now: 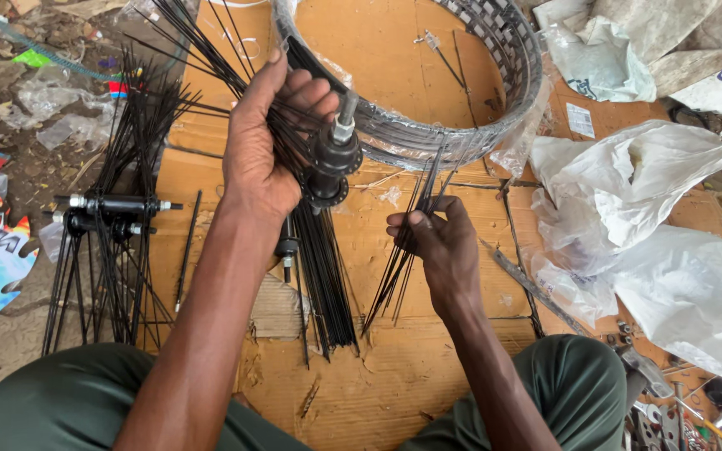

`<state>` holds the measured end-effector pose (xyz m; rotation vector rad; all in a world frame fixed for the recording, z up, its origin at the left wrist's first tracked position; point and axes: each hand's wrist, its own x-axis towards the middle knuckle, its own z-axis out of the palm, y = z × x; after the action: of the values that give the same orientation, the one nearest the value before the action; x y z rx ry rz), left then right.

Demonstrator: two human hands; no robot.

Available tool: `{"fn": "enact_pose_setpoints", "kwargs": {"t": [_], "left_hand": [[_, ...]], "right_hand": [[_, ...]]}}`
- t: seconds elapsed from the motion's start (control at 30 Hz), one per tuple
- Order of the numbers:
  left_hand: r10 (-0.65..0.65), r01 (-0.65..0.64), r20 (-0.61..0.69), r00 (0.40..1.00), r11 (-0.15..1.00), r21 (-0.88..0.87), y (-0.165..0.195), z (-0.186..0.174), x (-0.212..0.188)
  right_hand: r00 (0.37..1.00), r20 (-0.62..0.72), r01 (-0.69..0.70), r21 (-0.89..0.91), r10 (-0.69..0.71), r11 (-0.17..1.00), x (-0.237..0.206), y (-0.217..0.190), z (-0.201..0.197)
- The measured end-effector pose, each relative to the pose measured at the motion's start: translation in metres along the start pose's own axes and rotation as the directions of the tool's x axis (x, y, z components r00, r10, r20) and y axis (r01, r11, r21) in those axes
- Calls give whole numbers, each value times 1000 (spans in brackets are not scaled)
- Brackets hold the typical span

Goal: The person inserts black spokes into the holes of a bicycle hub. They hold the hub in one hand and feed the spokes into the flange holes with the other hand, repeating the process for multiple spokes.

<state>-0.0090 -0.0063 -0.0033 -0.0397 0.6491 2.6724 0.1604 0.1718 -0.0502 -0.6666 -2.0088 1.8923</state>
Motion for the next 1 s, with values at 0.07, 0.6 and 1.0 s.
{"fn": "enact_pose_setpoints", "kwargs": {"t": [0.07,0.6,1.0], "left_hand": [[-17,17,16,1000,1000,1,-1,3,-1],[-50,49,20,999,997,64,-6,6,-4],[-119,121,40,992,992,-38,-5,8,-2]], "right_hand": [[1000,-18,-23,-136,21,990,-1,-8,4],[957,106,258,109,-269,960,-33,-10,9],[922,171,344,49,-347,938,-46,7,3]]}}
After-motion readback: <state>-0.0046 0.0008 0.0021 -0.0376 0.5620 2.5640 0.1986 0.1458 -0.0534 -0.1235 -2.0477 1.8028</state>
